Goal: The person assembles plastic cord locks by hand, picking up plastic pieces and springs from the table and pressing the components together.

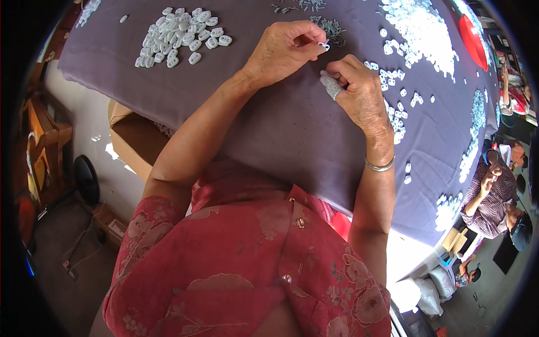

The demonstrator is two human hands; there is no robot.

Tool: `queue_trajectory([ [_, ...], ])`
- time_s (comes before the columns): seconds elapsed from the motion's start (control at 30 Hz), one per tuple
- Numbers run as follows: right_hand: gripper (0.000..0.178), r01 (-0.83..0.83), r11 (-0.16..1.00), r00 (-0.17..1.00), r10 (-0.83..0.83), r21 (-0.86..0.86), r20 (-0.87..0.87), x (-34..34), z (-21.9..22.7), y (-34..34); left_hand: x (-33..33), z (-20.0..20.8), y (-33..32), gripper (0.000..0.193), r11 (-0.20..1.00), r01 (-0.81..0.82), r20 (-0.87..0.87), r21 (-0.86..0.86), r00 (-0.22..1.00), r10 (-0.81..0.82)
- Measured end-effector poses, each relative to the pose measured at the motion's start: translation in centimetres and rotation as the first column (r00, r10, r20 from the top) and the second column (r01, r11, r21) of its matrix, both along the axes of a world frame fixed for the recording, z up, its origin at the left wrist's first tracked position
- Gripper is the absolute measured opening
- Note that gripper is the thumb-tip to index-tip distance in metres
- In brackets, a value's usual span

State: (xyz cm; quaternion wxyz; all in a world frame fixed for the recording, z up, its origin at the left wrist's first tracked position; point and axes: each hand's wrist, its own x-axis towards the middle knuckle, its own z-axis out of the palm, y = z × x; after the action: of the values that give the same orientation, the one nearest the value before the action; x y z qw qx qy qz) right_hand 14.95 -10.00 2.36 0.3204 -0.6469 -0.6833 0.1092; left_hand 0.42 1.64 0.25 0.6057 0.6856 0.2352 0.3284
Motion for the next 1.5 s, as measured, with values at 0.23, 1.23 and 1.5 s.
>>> queue_trajectory([
  [0.23,0.012,0.184,0.983,0.93,-0.181,-0.021,-0.32,0.7,-1.1,-0.1,-0.2,0.5,0.1,0.009,0.995,0.032,0.052,-0.096,0.998,-0.027],
  [1.23,0.014,0.072,0.991,0.938,-0.105,-0.11,-0.331,2.0,1.6,-0.7,-0.2,0.6,-0.6,0.009,0.934,0.237,0.077,-0.268,0.971,-0.224],
  [1.5,0.02,0.097,0.973,0.88,-0.181,-0.208,-0.439,2.2,1.1,-0.8,-0.1,0.5,-0.8,0.01,0.944,0.249,-0.024,-0.214,0.965,-0.26],
])
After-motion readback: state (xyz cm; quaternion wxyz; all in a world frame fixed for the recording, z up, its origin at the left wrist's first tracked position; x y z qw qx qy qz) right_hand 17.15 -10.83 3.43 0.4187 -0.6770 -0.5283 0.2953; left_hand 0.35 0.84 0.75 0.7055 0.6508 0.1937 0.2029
